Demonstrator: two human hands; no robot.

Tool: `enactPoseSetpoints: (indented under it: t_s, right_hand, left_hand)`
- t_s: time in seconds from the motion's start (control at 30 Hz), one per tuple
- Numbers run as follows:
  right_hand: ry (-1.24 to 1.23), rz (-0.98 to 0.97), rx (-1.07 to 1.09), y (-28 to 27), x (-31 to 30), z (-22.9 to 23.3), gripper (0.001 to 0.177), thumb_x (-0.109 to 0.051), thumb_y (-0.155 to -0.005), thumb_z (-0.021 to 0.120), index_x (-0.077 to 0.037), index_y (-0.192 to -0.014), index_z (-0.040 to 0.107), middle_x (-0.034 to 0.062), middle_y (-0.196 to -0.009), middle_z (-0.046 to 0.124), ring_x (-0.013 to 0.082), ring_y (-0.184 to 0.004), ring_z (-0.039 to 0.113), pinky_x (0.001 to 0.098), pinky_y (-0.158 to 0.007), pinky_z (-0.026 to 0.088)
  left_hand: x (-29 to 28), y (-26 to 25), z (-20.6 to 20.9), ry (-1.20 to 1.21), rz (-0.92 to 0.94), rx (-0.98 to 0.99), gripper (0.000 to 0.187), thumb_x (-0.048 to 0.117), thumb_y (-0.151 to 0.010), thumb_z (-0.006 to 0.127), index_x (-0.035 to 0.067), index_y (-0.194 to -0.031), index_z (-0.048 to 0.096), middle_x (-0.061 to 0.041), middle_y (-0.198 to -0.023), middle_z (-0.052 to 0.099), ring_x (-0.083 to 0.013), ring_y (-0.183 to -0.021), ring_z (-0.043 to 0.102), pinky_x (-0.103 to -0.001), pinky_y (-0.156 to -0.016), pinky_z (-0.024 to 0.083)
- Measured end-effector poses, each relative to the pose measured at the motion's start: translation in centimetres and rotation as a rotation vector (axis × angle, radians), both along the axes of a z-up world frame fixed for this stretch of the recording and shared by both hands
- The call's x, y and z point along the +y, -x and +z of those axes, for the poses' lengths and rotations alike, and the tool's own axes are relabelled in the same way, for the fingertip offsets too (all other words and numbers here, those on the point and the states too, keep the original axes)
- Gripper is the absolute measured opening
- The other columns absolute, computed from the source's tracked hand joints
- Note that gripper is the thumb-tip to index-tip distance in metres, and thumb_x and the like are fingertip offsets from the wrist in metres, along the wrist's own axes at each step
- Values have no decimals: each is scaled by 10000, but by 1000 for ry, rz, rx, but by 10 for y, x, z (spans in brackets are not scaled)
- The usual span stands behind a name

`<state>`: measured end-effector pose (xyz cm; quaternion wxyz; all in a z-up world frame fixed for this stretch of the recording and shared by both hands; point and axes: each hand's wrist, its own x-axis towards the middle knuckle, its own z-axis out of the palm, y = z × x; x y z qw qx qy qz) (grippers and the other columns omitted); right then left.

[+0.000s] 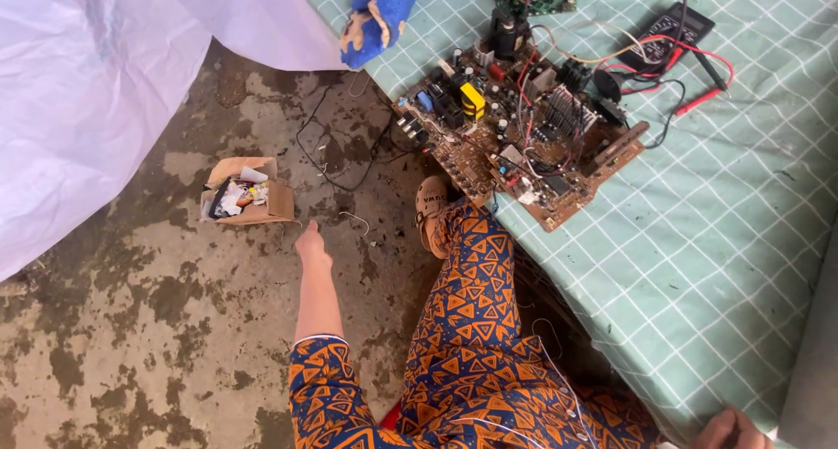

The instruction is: Repairing and cleaning a CRT television, involving soldering circuit board components and handling the internal speaker.

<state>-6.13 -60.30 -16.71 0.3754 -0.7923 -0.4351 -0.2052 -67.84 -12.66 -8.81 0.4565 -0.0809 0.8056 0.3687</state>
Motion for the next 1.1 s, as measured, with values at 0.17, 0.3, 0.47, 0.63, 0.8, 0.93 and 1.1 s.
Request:
enactPoseSetpoints:
  t_s: [0.17,0.3,0.47,0.63,0.8,0.93,1.1]
  right_hand:
    - [98,-54,-21,32,17,54,143,184,-1140,710,100,-1123,824,259,-883,627,373,-785,578,468,-739,475]
    - [236,-199,-163,35,21,65,148,-16,-1103,764,-125,-1100,864,72,-953,750,246,-795,654,365,-716,515]
    - [273,-229,22,41,26,90,82,-169,-1009,705,-184,-1029,784,19,-941,749,203,-808,688,344,-682,530]
    - [256,-195,261,44,16,121,122,-251,-943,668,-190,-1017,744,7,-927,745,204,-772,698,391,-631,571]
    - [21,-171,237,34,-19,173,99,-141,-957,658,-110,-1025,722,8,-834,699,152,-637,659,308,-556,514]
    - [-47,-359,285,0,-80,166,100,-107,-934,675,-64,-987,748,59,-890,765,166,-713,716,315,-664,595]
    - [30,-785,64,-54,-142,153,90,-145,-940,766,-117,-1025,766,90,-934,718,244,-859,647,385,-718,528]
  left_hand:
    - [-16,-51,0,-373,-178,-19,172,250,-992,598,205,-1158,580,-7,-1096,567,-172,-1052,526,-312,-770,333]
    - [-39,-132,60,-789,-348,-74,329,148,-992,610,23,-1297,623,-151,-1095,727,-215,-1020,726,-373,-1047,581]
    - [-74,-233,106,-965,-781,-29,301,161,-1040,584,20,-1298,646,-142,-1029,724,-179,-846,698,-362,-906,607]
    - [-127,-331,114,-1045,-1203,64,244,190,-1058,572,15,-1191,677,-109,-948,738,-185,-821,690,-343,-807,605]
    - [-192,-411,83,-1008,-1610,-271,339,174,-989,595,8,-1279,653,-118,-952,777,-180,-855,715,-310,-822,578]
    - [-239,-459,101,-858,-1914,-358,436,235,-946,623,64,-1346,611,-127,-1098,782,-213,-1028,751,-350,-919,633]
    - [-272,-508,113,-695,-2147,-466,763,390,-862,679,126,-1527,411,-126,-1323,647,-197,-1058,679,-351,-895,606]
